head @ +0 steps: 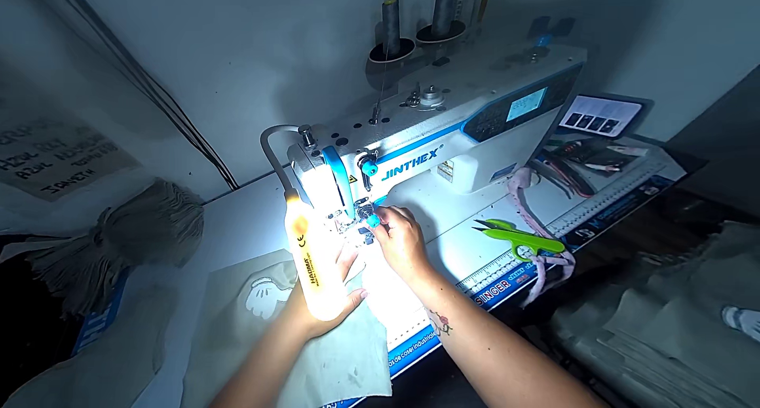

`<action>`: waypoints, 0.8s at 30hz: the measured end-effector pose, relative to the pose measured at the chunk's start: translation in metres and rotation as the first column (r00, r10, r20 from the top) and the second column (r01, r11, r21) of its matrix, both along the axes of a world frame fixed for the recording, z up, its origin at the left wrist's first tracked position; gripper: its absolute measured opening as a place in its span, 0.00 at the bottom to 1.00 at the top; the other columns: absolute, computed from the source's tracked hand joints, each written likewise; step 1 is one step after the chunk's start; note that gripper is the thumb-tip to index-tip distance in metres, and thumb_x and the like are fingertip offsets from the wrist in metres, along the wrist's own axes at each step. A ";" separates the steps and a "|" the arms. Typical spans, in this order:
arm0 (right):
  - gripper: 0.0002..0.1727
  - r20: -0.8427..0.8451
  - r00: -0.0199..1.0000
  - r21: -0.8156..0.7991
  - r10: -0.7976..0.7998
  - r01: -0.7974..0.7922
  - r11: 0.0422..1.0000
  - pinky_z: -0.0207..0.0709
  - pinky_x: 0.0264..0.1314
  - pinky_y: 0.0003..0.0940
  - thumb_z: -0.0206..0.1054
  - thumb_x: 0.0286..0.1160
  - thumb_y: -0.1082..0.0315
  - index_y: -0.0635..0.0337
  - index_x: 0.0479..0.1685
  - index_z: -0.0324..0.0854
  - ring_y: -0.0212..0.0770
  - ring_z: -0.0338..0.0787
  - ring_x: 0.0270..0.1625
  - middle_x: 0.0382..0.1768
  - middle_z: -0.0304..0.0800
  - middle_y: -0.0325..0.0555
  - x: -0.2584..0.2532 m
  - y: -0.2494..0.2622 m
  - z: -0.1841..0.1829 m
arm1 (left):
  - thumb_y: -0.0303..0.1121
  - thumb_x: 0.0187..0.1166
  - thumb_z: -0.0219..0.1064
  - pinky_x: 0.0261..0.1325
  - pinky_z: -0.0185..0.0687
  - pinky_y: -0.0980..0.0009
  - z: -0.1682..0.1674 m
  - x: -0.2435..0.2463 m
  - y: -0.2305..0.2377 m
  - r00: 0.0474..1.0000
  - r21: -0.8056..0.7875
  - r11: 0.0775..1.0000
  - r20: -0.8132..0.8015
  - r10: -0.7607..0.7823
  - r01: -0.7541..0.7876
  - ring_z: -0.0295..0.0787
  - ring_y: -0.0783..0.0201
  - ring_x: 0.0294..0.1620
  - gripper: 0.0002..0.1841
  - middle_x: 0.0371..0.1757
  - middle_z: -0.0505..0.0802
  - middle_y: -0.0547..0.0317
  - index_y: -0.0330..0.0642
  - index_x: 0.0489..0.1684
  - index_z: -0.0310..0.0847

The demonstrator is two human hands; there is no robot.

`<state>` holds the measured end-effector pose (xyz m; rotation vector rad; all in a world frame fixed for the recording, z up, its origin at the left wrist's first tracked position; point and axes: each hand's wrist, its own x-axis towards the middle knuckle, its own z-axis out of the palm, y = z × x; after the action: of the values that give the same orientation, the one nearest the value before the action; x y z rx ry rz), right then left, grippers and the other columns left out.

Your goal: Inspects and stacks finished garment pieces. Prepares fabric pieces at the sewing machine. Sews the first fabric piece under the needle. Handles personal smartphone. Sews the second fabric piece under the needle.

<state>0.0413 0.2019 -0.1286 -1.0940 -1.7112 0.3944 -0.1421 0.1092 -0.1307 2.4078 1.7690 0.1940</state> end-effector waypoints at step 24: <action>0.09 -0.043 0.997 -0.174 0.069 -0.075 0.982 0.75 0.67 0.56 0.74 0.76 0.68 0.64 0.48 0.91 0.53 0.89 0.57 0.44 0.93 0.52 0.000 -0.005 0.007 | 0.73 0.82 0.40 0.93 0.25 0.38 0.004 0.011 -0.002 0.998 -0.052 0.997 -0.013 0.055 -0.056 0.41 0.59 0.97 0.43 0.97 0.56 0.61 0.60 0.95 0.56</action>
<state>0.0414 0.1971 -0.1212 -1.1455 -1.7114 0.6173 -0.1311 0.1067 -0.1265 2.3299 1.8240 0.1389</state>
